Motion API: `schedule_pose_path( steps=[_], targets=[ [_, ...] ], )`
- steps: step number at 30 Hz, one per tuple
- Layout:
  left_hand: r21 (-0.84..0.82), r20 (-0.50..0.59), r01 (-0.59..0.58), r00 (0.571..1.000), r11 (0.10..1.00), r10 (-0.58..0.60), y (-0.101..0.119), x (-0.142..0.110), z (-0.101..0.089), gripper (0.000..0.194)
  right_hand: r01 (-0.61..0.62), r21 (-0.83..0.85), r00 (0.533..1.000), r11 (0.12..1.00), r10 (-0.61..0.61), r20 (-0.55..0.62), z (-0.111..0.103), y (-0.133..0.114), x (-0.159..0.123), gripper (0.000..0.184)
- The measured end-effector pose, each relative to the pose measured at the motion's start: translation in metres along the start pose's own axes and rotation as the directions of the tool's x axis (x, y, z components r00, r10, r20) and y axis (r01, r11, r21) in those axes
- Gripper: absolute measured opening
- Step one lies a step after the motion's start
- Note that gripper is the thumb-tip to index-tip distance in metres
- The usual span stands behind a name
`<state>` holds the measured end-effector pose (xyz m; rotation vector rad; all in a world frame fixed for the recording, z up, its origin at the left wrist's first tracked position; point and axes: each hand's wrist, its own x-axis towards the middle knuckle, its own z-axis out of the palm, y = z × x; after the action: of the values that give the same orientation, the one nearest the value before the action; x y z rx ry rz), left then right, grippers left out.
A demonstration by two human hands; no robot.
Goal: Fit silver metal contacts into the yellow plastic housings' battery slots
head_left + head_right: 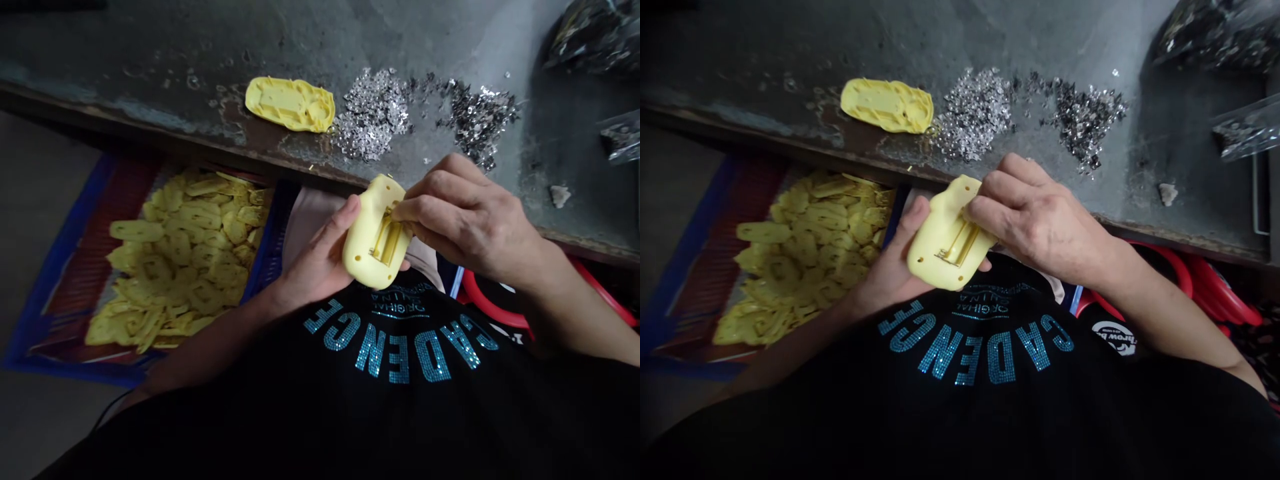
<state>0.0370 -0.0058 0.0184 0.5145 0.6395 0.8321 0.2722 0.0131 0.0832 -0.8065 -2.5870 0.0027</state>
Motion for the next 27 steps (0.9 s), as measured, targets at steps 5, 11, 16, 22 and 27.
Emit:
schedule_pose_path(
  steps=[5,11,16,22,27],
  targets=[
    [-0.084,0.072,0.045,0.997,0.995,-0.039,0.002,0.001,0.001,0.053,-0.021,0.027,1.000,0.999,0.021,-0.006,0.004,-0.002,-0.001,0.017],
    [-0.062,0.082,0.054,0.995,0.997,-0.049,0.003,0.001,-0.006,0.056,-0.044,0.046,0.996,0.998,0.047,-0.069,0.010,-0.001,-0.004,0.017],
    [-0.017,0.101,0.026,0.995,1.000,-0.024,0.003,0.001,-0.010,0.057,-0.127,0.072,0.982,0.989,0.135,-0.130,0.010,-0.006,-0.006,0.013],
    [0.071,0.050,-0.124,0.991,0.990,0.120,-0.004,0.003,-0.011,0.063,-0.335,0.394,0.930,0.856,0.367,-0.007,0.019,0.010,-0.010,0.041],
    [0.226,0.105,-0.243,0.969,0.943,0.224,-0.006,-0.001,-0.014,0.070,-0.393,0.548,0.902,0.738,0.427,0.071,0.037,0.015,-0.008,0.056]
  ],
)
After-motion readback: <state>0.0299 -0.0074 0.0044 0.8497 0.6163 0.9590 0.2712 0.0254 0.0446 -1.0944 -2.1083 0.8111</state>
